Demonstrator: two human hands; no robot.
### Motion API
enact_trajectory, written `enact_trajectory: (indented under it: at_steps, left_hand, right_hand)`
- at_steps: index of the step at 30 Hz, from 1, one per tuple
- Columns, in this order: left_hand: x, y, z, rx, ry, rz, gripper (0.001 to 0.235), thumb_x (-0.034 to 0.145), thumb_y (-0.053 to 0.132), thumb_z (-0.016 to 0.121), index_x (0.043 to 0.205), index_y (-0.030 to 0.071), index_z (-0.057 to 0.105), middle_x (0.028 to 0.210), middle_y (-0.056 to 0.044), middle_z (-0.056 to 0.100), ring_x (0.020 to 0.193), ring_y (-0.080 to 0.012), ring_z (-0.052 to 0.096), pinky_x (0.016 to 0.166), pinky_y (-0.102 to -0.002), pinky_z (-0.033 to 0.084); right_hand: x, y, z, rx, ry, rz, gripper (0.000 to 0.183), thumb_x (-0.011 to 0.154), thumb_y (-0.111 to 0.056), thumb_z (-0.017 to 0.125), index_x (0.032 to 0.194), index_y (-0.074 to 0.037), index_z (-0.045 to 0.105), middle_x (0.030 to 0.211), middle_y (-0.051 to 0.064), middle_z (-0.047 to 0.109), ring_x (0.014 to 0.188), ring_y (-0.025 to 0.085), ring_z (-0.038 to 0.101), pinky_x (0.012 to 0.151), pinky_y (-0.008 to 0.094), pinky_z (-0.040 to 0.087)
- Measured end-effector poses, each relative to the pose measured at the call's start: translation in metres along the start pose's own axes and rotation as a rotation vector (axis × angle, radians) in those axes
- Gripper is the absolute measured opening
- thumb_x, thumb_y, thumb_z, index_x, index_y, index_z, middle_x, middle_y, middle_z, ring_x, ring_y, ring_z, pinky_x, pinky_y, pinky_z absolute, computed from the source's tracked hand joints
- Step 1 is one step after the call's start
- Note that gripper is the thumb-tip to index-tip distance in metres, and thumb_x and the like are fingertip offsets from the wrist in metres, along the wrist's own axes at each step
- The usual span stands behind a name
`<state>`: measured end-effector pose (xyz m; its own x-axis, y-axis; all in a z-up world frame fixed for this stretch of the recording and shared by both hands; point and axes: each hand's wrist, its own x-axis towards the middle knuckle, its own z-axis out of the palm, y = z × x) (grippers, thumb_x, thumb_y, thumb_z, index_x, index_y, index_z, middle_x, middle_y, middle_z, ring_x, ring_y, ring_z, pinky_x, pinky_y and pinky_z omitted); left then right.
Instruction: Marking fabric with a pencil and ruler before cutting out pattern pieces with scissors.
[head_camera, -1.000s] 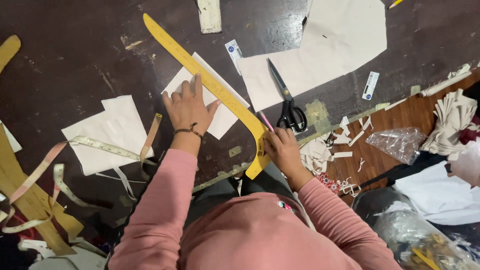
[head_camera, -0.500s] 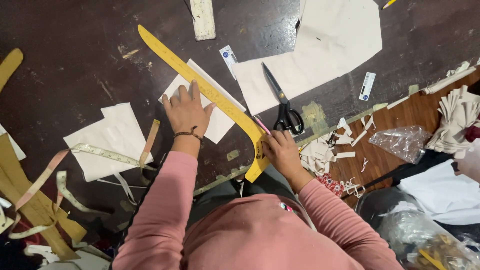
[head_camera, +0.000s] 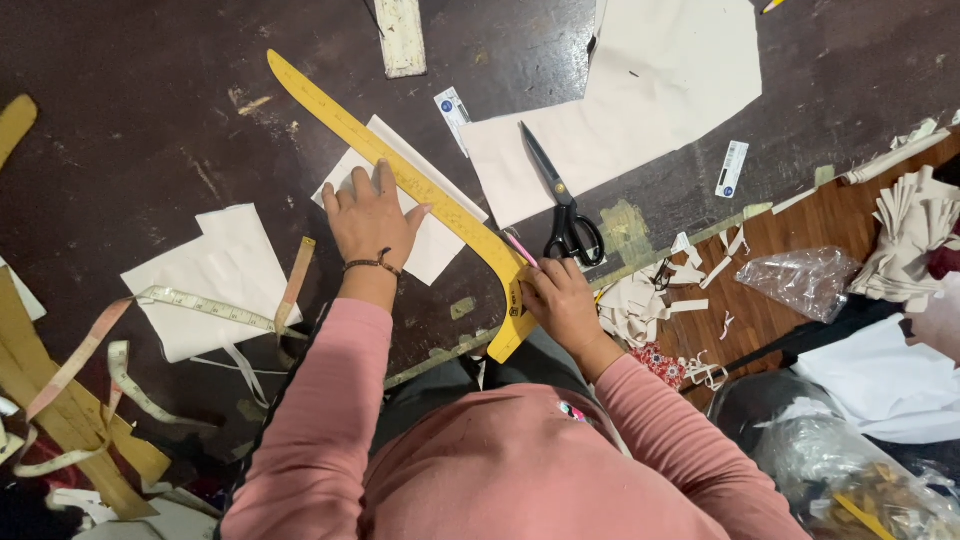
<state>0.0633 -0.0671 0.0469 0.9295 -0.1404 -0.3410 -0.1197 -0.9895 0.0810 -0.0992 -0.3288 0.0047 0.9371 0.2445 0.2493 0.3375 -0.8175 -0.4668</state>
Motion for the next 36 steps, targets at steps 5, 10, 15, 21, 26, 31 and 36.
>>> enact_trajectory:
  at_steps: [5, 10, 15, 21, 26, 31, 36]
  left_hand:
    - [0.001, 0.001, 0.000, 0.001, 0.008, 0.008, 0.082, 0.092, 0.060, 0.067, 0.150, 0.005, 0.049, 0.137, -0.027, 0.053, 0.111, -0.0489, 0.065, 0.115, -0.057, 0.020]
    - [0.000, 0.003, -0.001, 0.003, 0.010, 0.007, 0.082, 0.092, 0.060, 0.067, 0.150, 0.005, 0.049, 0.135, -0.026, 0.053, 0.110, -0.0485, 0.066, 0.116, -0.056, 0.019]
    - [0.001, 0.003, -0.002, 0.017, 0.005, 0.003, 0.082, 0.093, 0.061, 0.066, 0.150, 0.004, 0.049, 0.131, -0.025, 0.055, 0.107, -0.0466, 0.067, 0.116, -0.055, 0.018]
    - [-0.001, 0.003, -0.002, -0.002, -0.002, -0.001, 0.082, 0.094, 0.061, 0.065, 0.150, 0.004, 0.049, 0.130, -0.025, 0.054, 0.108, -0.0473, 0.067, 0.117, -0.054, 0.018]
    - [-0.003, 0.005, -0.005, -0.004, 0.004, -0.005, 0.081, 0.093, 0.059, 0.066, 0.150, 0.004, 0.049, 0.129, -0.025, 0.055, 0.108, -0.0471, 0.067, 0.116, -0.054, 0.020]
    - [0.000, 0.004, 0.002, -0.019, 0.006, 0.010, 0.082, 0.093, 0.058, 0.066, 0.150, 0.003, 0.049, 0.129, -0.026, 0.054, 0.108, -0.0482, 0.067, 0.116, -0.055, 0.020]
    - [0.000, 0.003, 0.012, -0.004, 0.055, 0.001, 0.084, 0.090, 0.059, 0.069, 0.149, 0.003, 0.051, 0.128, -0.026, 0.055, 0.106, -0.0483, 0.067, 0.115, -0.055, 0.022]
  right_hand:
    - [0.000, 0.001, 0.001, -0.015, 0.012, -0.005, 0.021, 0.084, -0.012, 0.079, 0.100, -0.004, 0.069, 0.095, 0.016, 0.063, 0.078, 0.036, 0.061, 0.070, 0.043, 0.052]
    - [0.000, 0.001, -0.001, -0.007, 0.003, -0.004, 0.022, 0.083, -0.011, 0.080, 0.101, -0.003, 0.069, 0.095, 0.016, 0.064, 0.079, 0.037, 0.061, 0.070, 0.044, 0.053]
    - [0.004, 0.000, -0.004, 0.000, 0.004, -0.022, 0.023, 0.081, -0.011, 0.079, 0.100, -0.003, 0.069, 0.094, 0.016, 0.063, 0.077, 0.036, 0.060, 0.069, 0.044, 0.052]
    - [-0.002, 0.003, 0.002, -0.012, 0.006, -0.017, 0.023, 0.082, -0.011, 0.080, 0.101, -0.004, 0.069, 0.095, 0.015, 0.064, 0.077, 0.036, 0.060, 0.069, 0.043, 0.052]
    - [-0.003, 0.006, 0.005, -0.023, 0.003, -0.032, 0.024, 0.080, -0.011, 0.080, 0.100, -0.004, 0.069, 0.095, 0.015, 0.063, 0.077, 0.035, 0.060, 0.069, 0.043, 0.052]
    - [0.003, 0.006, -0.001, -0.025, 0.020, -0.035, 0.024, 0.080, -0.011, 0.081, 0.099, -0.004, 0.069, 0.094, 0.015, 0.063, 0.075, 0.035, 0.060, 0.068, 0.043, 0.052]
    - [0.003, 0.012, -0.010, -0.016, 0.002, -0.019, 0.021, 0.085, -0.018, 0.077, 0.101, -0.007, 0.070, 0.095, 0.013, 0.063, 0.075, 0.033, 0.060, 0.068, 0.041, 0.052]
